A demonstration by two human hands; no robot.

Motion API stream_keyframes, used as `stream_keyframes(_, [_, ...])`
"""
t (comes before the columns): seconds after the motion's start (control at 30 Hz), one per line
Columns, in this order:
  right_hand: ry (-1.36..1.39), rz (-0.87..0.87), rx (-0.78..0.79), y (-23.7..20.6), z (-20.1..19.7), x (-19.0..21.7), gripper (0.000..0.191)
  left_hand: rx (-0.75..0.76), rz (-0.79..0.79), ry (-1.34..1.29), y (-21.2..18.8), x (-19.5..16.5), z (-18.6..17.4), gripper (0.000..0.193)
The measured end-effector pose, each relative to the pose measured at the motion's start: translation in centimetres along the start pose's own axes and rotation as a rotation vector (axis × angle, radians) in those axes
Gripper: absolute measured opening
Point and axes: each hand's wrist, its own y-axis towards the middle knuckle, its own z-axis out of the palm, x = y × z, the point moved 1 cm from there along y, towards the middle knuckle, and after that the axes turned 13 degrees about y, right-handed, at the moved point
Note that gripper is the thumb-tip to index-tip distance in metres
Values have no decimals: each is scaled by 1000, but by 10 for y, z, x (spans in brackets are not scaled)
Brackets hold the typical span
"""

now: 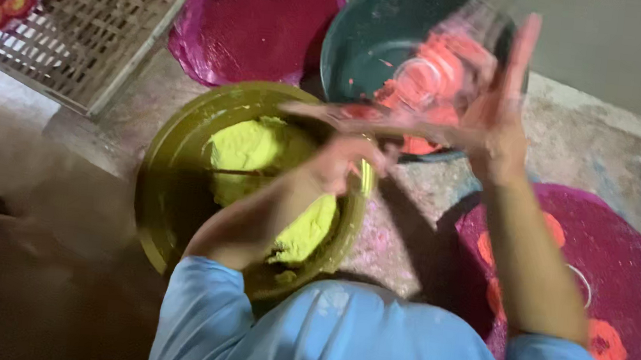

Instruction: The person scoops pink dough-like material into a handheld wooden press mold, clamps it to form a ring-shaped piece, and ejects it onto a purple board. They repeat the cycle, adding a yellow center to some pieces, and finished rings accumulate on the board.

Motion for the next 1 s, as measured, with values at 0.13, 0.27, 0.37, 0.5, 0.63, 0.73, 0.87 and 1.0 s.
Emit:
stream_keyframes(0.13, [184,-104,-188,-68,30,58,74,67,175,765,-13,34,94,46])
stream_keyframes(0.27, [-131,-163,-184,-118,35,125,61,113,202,1374,-35,-8,172,41])
stream_keyframes(0.37, [-613,-226,111,-147,40,153,56,84,203,1455,-57,-29,214,42])
stream_keyframes(0.5, [-1127,-510,408,-196,67,161,39,130,-169,1453,-65,-6,241,52])
stream_keyframes(0.63, [-1164,-351,301,-234,85,141,39,329,-221,925,-67,44,251,56])
stream_keyframes(0.73, [-1117,-137,122,-266,65,143,55,371,-201,931,-43,69,251,59])
stream_keyframes(0.87, [-461,611,13,-307,-22,182,83,390,-72,1069,7,91,259,63])
stream_keyframes(1.0, [-263,806,-358,-382,-57,214,93,324,202,1299,52,129,273,66])
